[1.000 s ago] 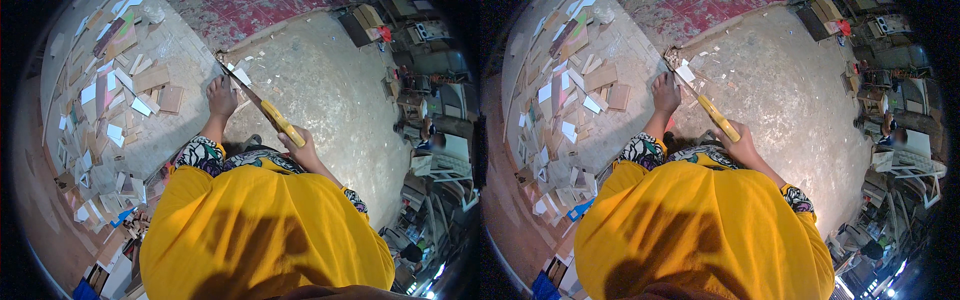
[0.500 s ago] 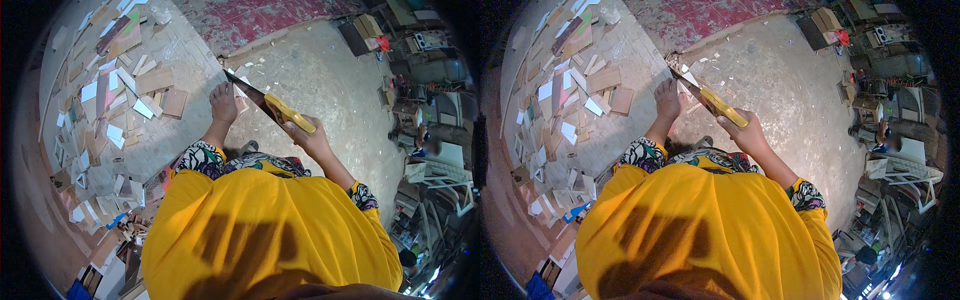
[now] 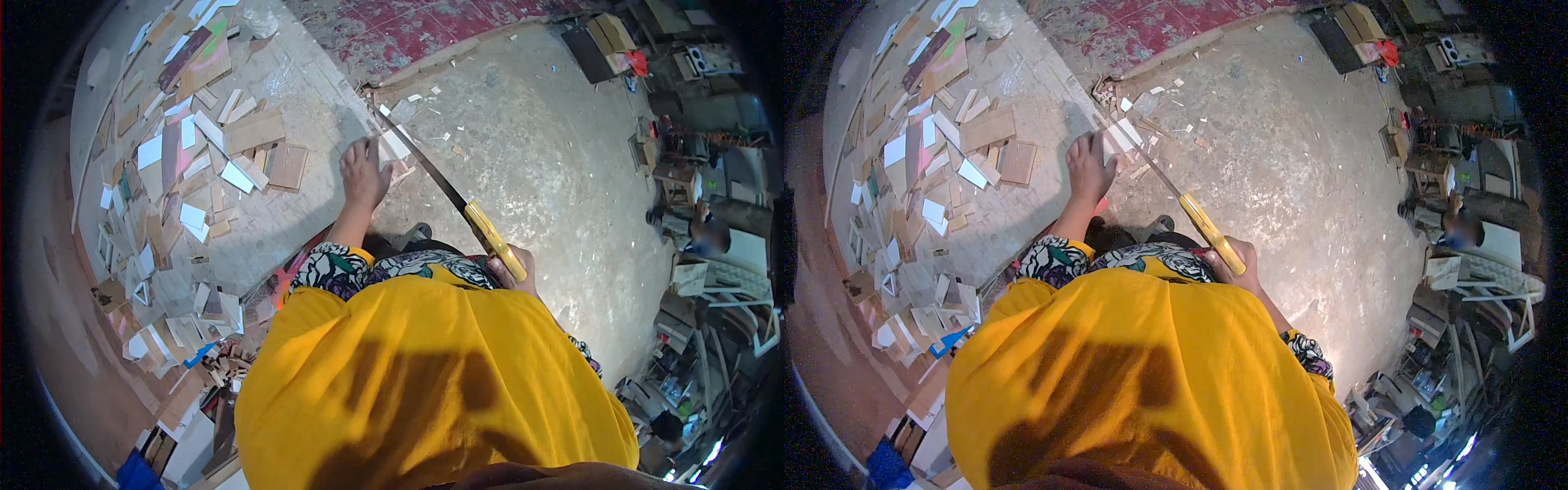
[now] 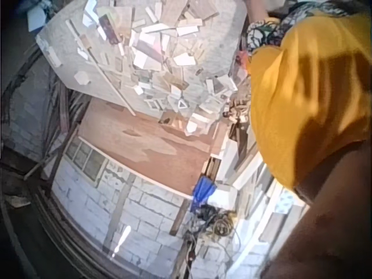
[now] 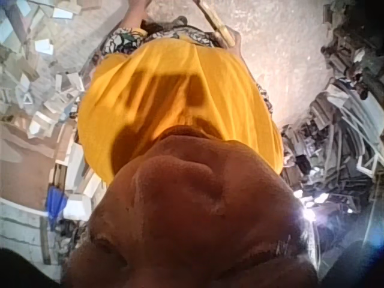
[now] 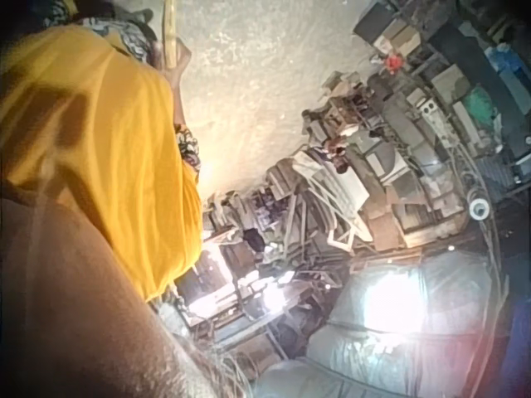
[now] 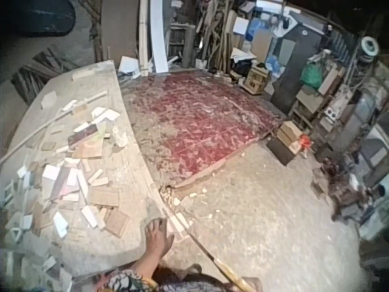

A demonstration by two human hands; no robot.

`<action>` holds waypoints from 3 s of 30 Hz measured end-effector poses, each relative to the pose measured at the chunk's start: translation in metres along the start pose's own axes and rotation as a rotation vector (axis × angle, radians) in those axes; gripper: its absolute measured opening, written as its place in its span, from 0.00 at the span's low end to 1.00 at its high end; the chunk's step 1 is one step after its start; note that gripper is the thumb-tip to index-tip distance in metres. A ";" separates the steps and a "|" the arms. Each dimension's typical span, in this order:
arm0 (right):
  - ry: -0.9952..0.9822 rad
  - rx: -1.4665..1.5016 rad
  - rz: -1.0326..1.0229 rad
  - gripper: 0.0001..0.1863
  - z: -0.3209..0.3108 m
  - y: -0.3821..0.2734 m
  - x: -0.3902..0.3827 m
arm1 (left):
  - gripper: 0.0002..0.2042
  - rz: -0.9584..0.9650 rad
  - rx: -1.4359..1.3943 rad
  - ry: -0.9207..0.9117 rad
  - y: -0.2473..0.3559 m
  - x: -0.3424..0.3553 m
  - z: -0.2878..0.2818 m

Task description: Selecting wood scraps and sawing a small piece of wood.

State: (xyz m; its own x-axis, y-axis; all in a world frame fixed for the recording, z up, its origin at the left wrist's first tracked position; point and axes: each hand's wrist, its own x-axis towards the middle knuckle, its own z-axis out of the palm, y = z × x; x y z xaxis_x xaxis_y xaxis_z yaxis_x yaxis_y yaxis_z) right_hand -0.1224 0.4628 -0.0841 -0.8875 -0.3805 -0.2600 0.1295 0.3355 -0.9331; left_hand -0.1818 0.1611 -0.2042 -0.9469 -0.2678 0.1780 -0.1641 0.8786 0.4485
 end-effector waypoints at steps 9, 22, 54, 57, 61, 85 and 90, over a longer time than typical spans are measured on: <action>-0.104 -0.164 -0.189 0.12 0.036 0.020 0.026 | 0.28 0.020 0.062 -0.074 -0.025 -0.016 -0.021; -0.131 -0.154 -0.369 0.12 0.101 0.069 0.011 | 0.21 0.144 -0.060 -0.060 -0.038 -0.012 -0.018; 0.161 0.055 -0.154 0.08 0.171 0.072 -0.027 | 0.23 0.243 0.020 -0.009 -0.049 -0.028 -0.017; 0.172 0.059 -0.219 0.07 0.169 0.063 -0.024 | 0.24 0.211 0.048 -0.008 -0.052 -0.030 -0.016; 0.191 0.013 -0.192 0.08 0.178 0.067 -0.025 | 0.23 0.201 -0.025 -0.002 -0.053 -0.030 -0.013; 0.189 -0.128 -0.209 0.05 0.180 0.071 -0.036 | 0.23 0.223 0.008 0.028 -0.066 -0.015 -0.012; 0.186 -0.016 -0.209 0.05 0.177 0.058 -0.028 | 0.23 0.228 -0.044 -0.052 -0.062 -0.006 -0.023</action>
State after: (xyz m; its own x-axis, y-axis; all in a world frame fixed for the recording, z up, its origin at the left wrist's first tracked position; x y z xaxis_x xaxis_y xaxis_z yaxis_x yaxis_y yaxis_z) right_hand -0.0116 0.3408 -0.1743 -0.9603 -0.2788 -0.0111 -0.0704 0.2806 -0.9572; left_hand -0.1593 0.0990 -0.2126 -0.9713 -0.0422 0.2342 0.0671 0.8956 0.4397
